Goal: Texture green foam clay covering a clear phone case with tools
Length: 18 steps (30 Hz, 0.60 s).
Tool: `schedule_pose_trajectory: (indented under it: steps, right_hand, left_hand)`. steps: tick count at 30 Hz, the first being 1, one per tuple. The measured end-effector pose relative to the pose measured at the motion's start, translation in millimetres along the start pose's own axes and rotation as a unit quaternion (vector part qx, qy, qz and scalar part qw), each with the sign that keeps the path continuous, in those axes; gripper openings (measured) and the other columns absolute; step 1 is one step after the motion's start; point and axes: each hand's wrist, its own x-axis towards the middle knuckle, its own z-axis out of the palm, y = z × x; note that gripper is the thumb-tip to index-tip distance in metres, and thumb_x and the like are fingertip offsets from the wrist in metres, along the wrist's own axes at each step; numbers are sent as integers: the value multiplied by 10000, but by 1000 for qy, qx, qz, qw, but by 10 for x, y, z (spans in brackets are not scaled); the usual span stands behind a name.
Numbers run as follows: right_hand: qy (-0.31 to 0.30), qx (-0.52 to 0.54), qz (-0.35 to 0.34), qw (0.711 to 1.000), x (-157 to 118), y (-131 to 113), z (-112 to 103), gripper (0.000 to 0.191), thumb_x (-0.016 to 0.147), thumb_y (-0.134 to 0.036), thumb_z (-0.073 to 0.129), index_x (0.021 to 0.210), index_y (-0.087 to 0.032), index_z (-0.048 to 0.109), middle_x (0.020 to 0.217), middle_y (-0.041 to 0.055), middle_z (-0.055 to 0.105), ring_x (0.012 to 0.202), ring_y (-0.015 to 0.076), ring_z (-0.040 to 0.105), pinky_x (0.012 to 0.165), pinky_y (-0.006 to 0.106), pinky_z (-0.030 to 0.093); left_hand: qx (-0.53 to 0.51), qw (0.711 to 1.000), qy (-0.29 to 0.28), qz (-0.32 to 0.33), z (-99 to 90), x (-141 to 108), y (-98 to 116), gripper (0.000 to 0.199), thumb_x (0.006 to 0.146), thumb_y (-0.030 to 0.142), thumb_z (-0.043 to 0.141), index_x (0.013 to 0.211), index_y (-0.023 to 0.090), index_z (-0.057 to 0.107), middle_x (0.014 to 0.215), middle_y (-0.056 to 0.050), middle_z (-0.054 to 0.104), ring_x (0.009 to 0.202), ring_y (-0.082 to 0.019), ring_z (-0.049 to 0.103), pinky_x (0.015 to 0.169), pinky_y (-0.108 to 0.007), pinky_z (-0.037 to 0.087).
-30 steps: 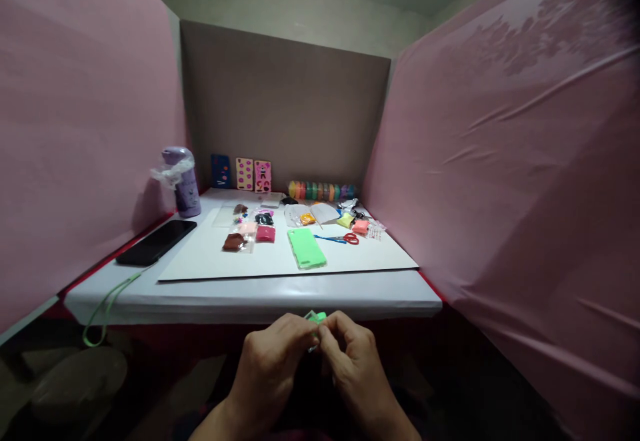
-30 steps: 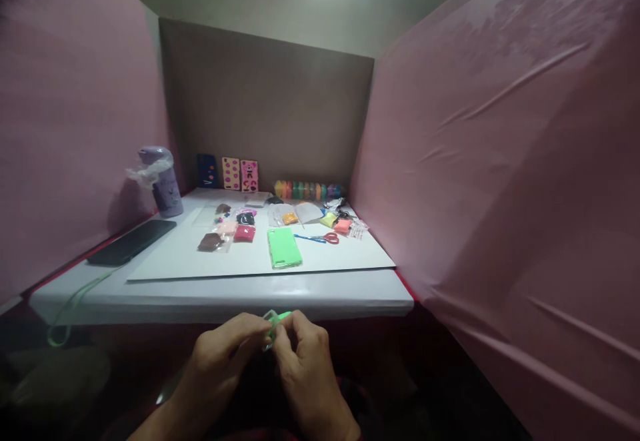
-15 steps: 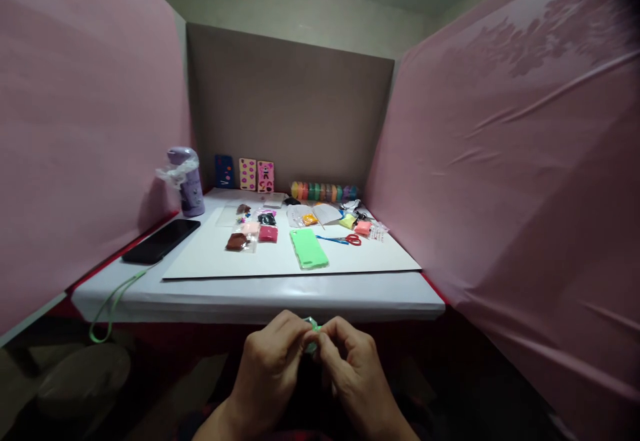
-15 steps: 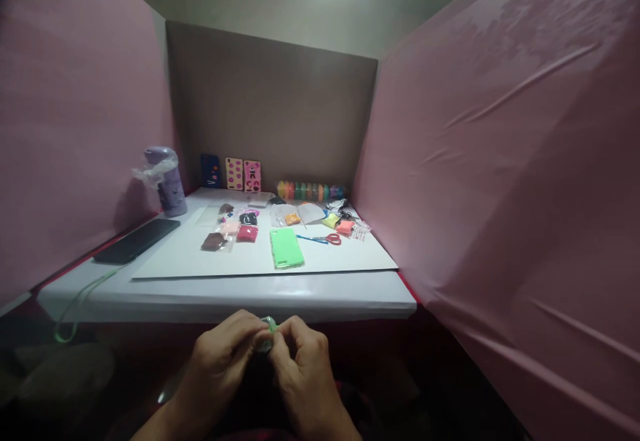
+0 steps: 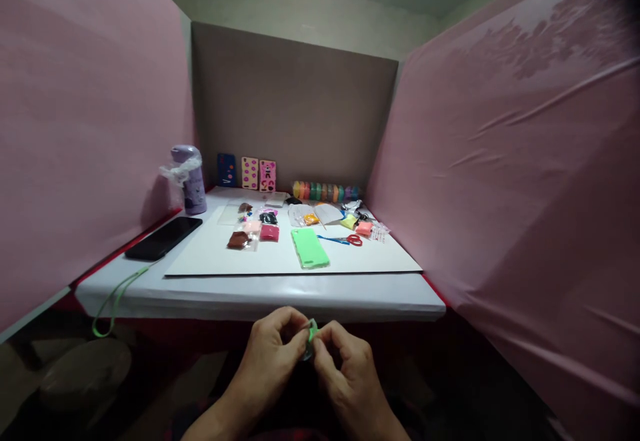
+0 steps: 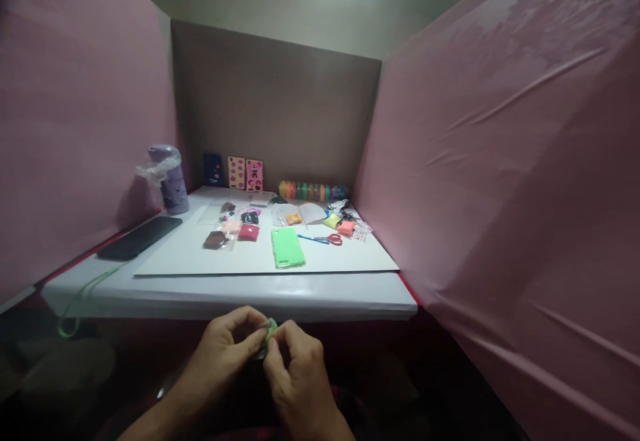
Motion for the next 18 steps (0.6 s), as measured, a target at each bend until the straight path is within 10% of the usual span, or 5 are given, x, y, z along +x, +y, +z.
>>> schedule_pose_trajectory:
  steps: [18]
  right_hand:
    - [-10, -50, -83, 995, -46, 39, 7, 151, 824, -174, 456, 676, -178, 482, 620, -1, 531, 569, 119, 500, 549, 216, 369]
  left_hand:
    - [-56, 998, -27, -28, 10, 41, -93, 121, 700, 163, 572, 611, 174, 490, 553, 55, 471, 549, -110, 422, 517, -215, 319]
